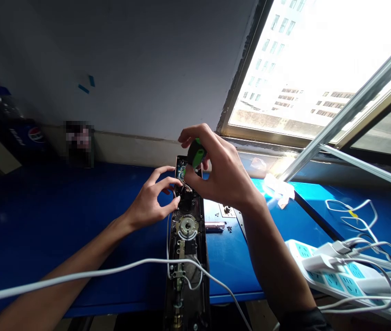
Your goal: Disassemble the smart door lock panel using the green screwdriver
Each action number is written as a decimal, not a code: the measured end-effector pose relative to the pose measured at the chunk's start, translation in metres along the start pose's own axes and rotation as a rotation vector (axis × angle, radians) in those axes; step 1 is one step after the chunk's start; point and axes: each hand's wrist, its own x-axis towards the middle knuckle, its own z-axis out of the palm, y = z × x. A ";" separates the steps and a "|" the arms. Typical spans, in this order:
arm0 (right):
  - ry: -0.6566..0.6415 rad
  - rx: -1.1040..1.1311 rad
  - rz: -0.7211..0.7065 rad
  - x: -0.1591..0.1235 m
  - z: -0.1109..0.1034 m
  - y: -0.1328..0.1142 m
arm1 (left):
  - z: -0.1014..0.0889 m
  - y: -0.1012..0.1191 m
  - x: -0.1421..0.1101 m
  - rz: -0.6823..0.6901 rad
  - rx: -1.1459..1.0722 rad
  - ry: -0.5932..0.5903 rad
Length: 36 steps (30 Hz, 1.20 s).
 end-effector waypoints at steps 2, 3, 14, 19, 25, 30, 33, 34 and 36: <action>0.039 0.007 -0.012 -0.001 0.000 0.001 | 0.002 -0.001 0.000 0.012 0.023 0.009; 0.069 0.011 -0.013 -0.001 -0.001 0.001 | 0.003 -0.001 0.000 0.025 0.036 0.022; 0.120 -0.013 0.175 0.000 -0.027 -0.011 | 0.003 -0.003 0.003 0.149 0.102 0.193; 0.169 -0.005 0.115 -0.004 -0.043 0.007 | -0.002 0.008 0.007 0.180 0.023 0.133; -0.065 -0.052 0.240 -0.016 -0.081 0.029 | 0.000 0.046 0.038 0.219 -0.092 -0.188; -0.388 -0.071 0.448 -0.030 -0.105 0.049 | 0.026 0.073 0.081 0.202 -0.016 -0.450; -0.444 -0.065 0.505 -0.035 -0.111 0.056 | 0.049 0.081 0.103 0.171 0.064 -0.612; -0.455 -0.064 0.515 -0.036 -0.112 0.058 | 0.056 0.083 0.109 0.162 0.117 -0.668; -0.475 -0.070 0.532 -0.037 -0.113 0.062 | 0.071 0.085 0.120 0.147 0.248 -0.774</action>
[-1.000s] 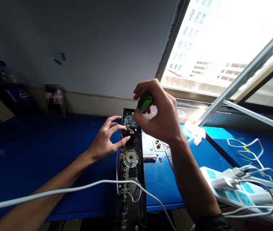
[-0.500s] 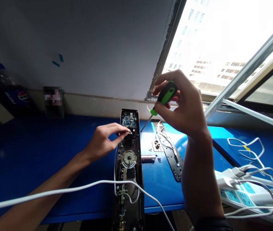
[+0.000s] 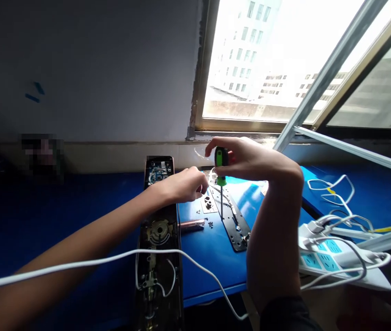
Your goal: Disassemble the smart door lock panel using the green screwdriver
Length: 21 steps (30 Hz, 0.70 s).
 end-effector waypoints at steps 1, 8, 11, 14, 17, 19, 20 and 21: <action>-0.013 -0.004 0.005 0.001 0.000 0.002 | 0.002 0.000 0.008 -0.019 0.049 -0.053; -0.009 0.027 -0.024 0.003 0.000 0.016 | 0.034 -0.009 0.046 -0.044 0.163 -0.242; -0.001 0.041 -0.010 0.003 -0.001 0.019 | 0.043 -0.011 0.048 -0.046 0.186 -0.288; -0.003 0.053 0.016 0.002 -0.002 0.019 | 0.043 -0.010 0.045 -0.047 0.194 -0.316; -0.001 0.059 0.014 0.001 -0.002 0.019 | 0.040 -0.008 0.041 -0.055 0.187 -0.330; 0.003 0.053 0.013 0.000 -0.002 0.018 | 0.038 -0.008 0.040 -0.062 0.181 -0.330; 0.003 0.048 0.012 0.000 -0.003 0.018 | 0.038 -0.008 0.039 -0.064 0.179 -0.327; 0.003 0.043 0.009 0.000 -0.003 0.018 | 0.038 -0.008 0.039 -0.064 0.178 -0.325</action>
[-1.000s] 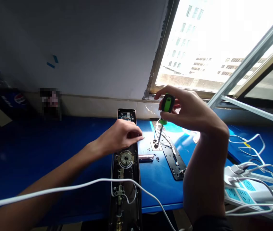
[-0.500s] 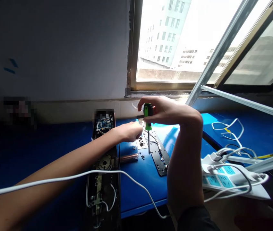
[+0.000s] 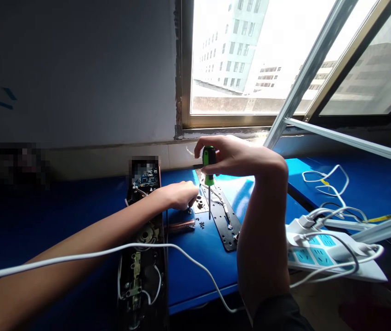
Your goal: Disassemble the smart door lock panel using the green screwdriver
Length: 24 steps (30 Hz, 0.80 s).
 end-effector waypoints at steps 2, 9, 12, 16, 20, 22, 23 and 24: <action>-0.004 -0.011 -0.006 0.000 0.000 -0.001 | 0.001 0.000 -0.001 0.005 -0.002 0.005; -0.042 -0.020 -0.021 0.002 0.001 -0.006 | -0.004 0.003 -0.013 0.024 -0.013 0.084; -0.055 0.040 -0.113 0.002 0.002 -0.008 | -0.009 0.000 -0.034 0.040 -0.022 0.205; 0.020 0.147 -0.244 0.004 0.007 -0.014 | -0.002 -0.019 -0.074 0.117 -0.146 0.663; 0.260 0.221 -0.347 0.015 0.020 -0.032 | 0.024 -0.044 -0.107 0.007 -0.128 1.178; 0.362 0.222 -0.368 0.023 0.029 -0.043 | 0.038 -0.051 -0.117 -0.070 -0.114 1.251; 0.406 0.218 -0.378 0.027 0.034 -0.048 | 0.044 -0.053 -0.120 -0.088 -0.110 1.250; 0.449 0.213 -0.388 0.030 0.038 -0.052 | 0.049 -0.054 -0.123 -0.099 -0.108 1.233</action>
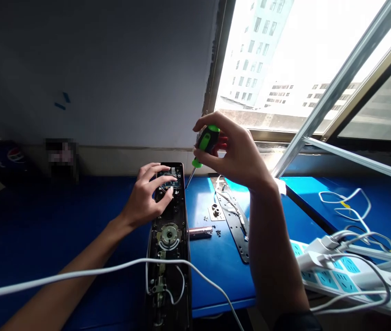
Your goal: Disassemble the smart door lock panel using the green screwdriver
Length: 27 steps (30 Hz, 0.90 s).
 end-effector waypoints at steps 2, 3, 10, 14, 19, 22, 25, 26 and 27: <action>0.060 -0.024 -0.029 0.004 0.011 -0.003 | 0.000 -0.001 -0.009 -0.012 0.007 -0.055; 0.085 -0.034 -0.038 0.005 0.015 -0.004 | 0.001 0.000 -0.012 -0.019 0.008 -0.090; 0.109 -0.053 -0.045 0.006 0.030 -0.008 | 0.003 0.003 -0.020 -0.075 -0.008 -0.207; 0.064 -0.065 -0.069 0.008 0.038 -0.005 | 0.004 0.002 -0.021 -0.090 -0.019 -0.213; 0.040 -0.061 -0.106 0.009 0.041 -0.003 | 0.006 0.001 -0.021 -0.094 -0.021 -0.213; 0.030 -0.066 -0.117 0.009 0.040 -0.004 | 0.006 0.001 -0.021 -0.091 -0.017 -0.209; 0.029 -0.081 -0.114 0.008 0.039 -0.005 | 0.006 0.000 -0.022 -0.082 -0.015 -0.207; 0.027 -0.087 -0.113 0.008 0.039 -0.005 | 0.006 -0.001 -0.022 -0.080 -0.014 -0.207; 0.025 -0.093 -0.111 0.008 0.039 -0.005 | 0.007 -0.001 -0.022 -0.078 -0.014 -0.204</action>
